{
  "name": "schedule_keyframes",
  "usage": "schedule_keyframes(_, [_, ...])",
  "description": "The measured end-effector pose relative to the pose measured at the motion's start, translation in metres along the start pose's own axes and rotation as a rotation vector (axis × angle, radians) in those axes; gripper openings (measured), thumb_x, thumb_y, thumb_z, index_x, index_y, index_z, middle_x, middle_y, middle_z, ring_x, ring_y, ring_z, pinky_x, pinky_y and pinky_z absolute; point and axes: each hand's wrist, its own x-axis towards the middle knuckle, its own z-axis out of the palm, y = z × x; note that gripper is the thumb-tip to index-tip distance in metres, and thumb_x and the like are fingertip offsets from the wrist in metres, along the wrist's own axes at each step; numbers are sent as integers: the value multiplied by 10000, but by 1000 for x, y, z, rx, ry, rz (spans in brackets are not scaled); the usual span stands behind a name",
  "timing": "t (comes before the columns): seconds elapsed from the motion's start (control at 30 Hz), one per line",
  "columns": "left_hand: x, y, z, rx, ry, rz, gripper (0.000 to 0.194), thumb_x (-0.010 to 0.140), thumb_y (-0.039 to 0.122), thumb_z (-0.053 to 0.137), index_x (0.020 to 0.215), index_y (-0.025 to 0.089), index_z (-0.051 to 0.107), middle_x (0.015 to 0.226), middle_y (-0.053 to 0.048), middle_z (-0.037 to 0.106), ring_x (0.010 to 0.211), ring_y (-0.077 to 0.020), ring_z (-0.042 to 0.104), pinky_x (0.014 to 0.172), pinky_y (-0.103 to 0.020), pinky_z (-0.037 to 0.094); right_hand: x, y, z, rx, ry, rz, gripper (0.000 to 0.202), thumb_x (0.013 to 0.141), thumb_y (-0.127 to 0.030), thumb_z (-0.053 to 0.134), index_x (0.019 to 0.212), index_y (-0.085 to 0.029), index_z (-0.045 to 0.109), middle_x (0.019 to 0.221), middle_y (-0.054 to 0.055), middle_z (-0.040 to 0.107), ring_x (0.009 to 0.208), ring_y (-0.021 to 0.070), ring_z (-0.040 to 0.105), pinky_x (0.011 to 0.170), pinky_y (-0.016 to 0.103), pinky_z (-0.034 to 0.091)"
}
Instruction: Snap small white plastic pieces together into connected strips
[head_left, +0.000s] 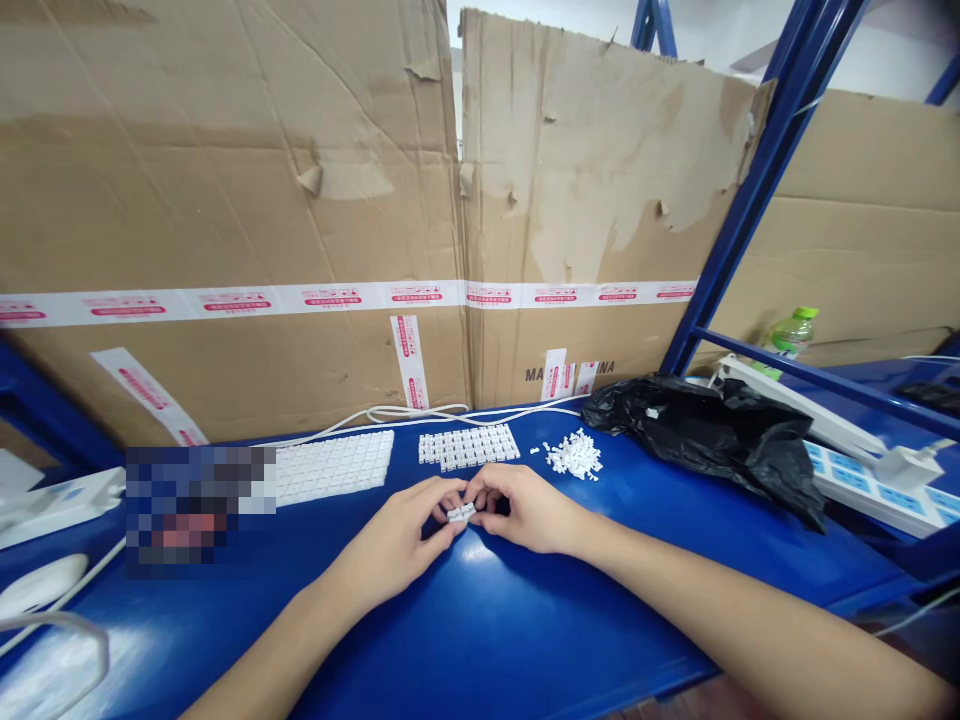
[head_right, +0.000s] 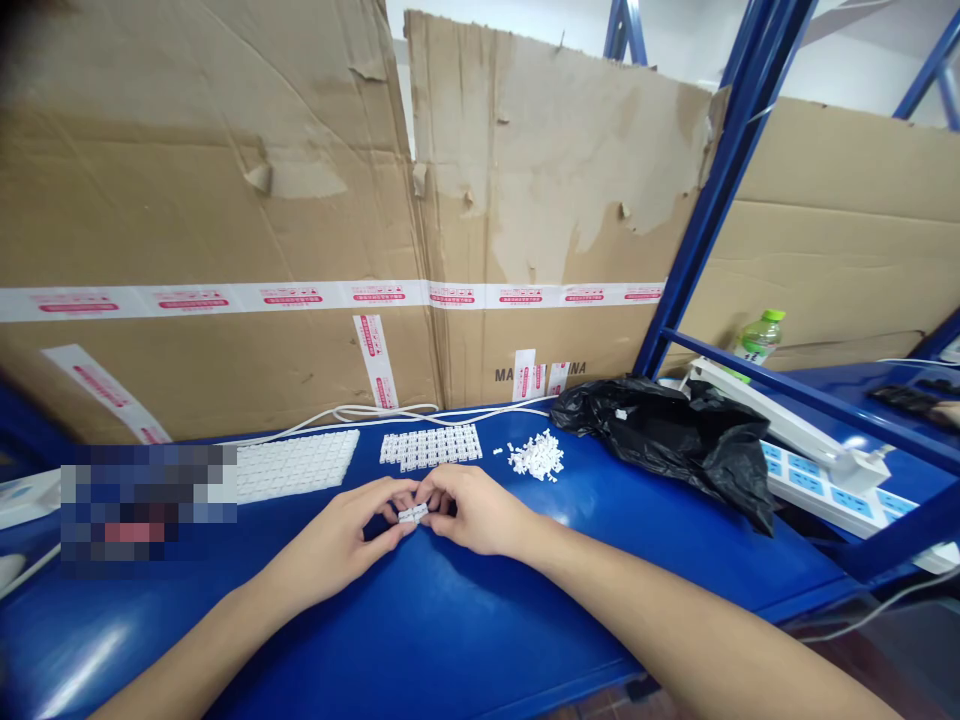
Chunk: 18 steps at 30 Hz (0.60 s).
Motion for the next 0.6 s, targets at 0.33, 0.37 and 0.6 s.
schedule_keyframes(0.33, [-1, -1, -3, 34, 26, 4, 339, 995, 206, 634, 1316, 285, 712, 1132, -35, 790, 937, -223, 745, 853, -355, 621, -1, -3, 4, 84, 6, -20, 253, 893, -148, 801, 1127, -189, 712, 1048, 49, 747, 827, 164, 741, 787, 302, 628])
schedule_keyframes(0.37, [-2, -3, -6, 49, 21, 7, 334, 992, 200, 629, 1305, 283, 716, 1128, -32, 788, 931, -218, 744, 853, -351, 620, -1, -3, 2, 70, 9, -24, 234, 914, -181, 801, 1132, -187, 715, 1055, 54, 750, 828, 167, 742, 790, 308, 632])
schedule_keyframes(0.6, [-15, -14, -31, 222, -14, -27, 317, 1014, 232, 610, 1309, 258, 724, 1155, -57, 783, 886, -221, 749, 869, -376, 619, 3, -1, -14, -324, 70, -175, 252, 1025, -208, 701, 1276, -182, 707, 1294, 139, 754, 1230, 276, 705, 1090, 463, 589])
